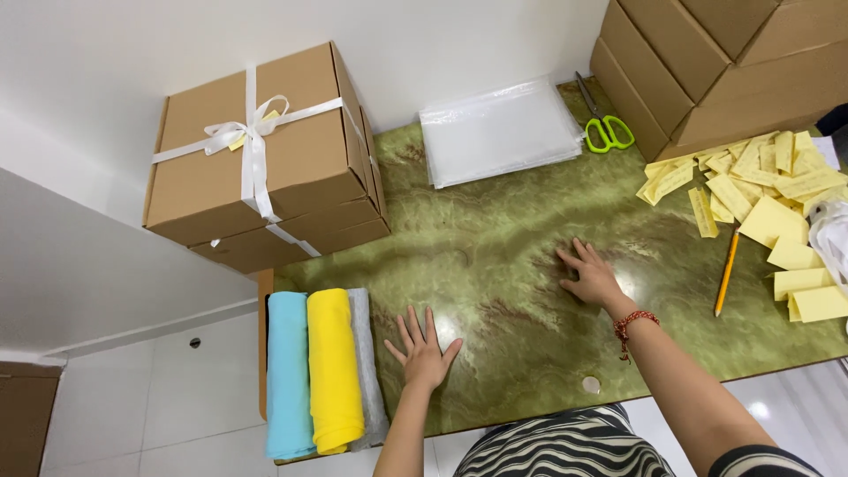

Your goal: Labeling a box, rolling fabric, bagging it, placing it in a box, and tying a ribbon

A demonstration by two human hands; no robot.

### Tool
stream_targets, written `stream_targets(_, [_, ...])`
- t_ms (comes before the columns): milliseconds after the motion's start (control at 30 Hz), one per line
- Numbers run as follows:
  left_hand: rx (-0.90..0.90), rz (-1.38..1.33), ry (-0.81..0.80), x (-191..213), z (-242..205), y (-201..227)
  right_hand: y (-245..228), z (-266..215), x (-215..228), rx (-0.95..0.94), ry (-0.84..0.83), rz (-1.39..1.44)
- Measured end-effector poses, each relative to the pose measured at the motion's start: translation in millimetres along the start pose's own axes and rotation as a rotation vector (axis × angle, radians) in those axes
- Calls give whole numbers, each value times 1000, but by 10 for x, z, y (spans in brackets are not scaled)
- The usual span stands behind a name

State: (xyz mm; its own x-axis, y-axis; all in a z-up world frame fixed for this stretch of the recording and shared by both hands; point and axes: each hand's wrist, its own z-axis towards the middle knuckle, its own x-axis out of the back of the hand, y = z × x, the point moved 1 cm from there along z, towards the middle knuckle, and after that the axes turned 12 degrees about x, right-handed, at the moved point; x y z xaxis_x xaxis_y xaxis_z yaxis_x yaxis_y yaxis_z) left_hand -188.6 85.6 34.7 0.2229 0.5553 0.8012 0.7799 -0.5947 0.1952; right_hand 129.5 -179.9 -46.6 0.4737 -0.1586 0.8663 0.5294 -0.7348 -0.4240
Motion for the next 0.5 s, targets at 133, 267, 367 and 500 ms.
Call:
stream_targets(133, [1,-29,-11,117,205,129,7,188,64,59,18,20])
stream_targets(267, [-36,-12,-67,227,419,218,100,415,44,34,5,39])
stream_targets(367, [-67,-16,-103,364,501,267,38,499,174,41,20,121])
stream_targets(500, [-102,-8,-120,527,581,312,-18,683,309,124,42,114])
